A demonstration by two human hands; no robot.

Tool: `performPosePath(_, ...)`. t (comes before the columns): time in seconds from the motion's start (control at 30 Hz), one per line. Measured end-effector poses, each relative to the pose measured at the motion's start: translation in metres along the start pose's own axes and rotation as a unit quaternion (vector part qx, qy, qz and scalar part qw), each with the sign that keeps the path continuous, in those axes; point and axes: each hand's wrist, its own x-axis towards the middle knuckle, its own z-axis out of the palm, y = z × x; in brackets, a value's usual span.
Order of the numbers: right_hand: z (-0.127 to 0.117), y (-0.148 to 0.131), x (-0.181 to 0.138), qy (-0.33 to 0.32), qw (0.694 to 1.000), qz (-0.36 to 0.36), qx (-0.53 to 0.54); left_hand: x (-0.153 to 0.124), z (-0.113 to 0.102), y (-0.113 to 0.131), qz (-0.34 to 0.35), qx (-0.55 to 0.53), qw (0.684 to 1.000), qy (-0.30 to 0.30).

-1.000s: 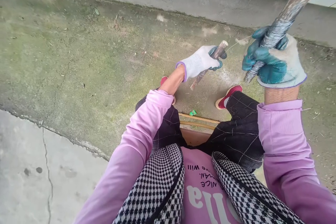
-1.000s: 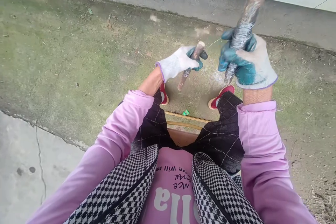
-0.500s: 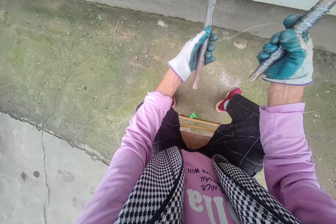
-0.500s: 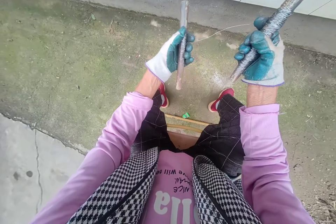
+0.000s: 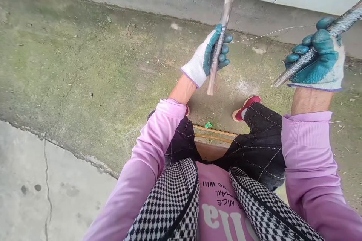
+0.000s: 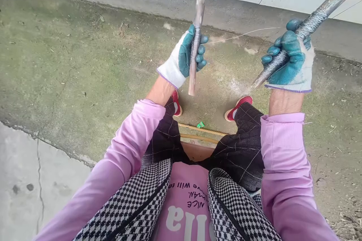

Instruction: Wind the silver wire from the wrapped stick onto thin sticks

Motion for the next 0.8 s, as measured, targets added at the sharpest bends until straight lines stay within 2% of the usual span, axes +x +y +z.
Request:
performPosePath(0.2,-0.001,-0.004,-0.002,0.002,1.0,0.0,0.004,0.014,-0.013,0.001,0.019,-0.02,0.999,0.035)
performPosePath(0.43,-0.007,-0.01,0.005,0.055,0.998,-0.001,0.017,0.016,-0.018,0.001,0.042,-0.021,0.998,0.029)
performPosePath(0.6,-0.014,-0.011,0.008,0.047,0.999,0.003,0.007,0.025,-0.023,0.0,0.053,-0.018,0.998,0.043)
performPosePath(0.8,-0.017,-0.007,0.018,0.102,0.994,0.027,0.007,0.024,-0.036,0.004,0.1,-0.042,0.992,0.06)
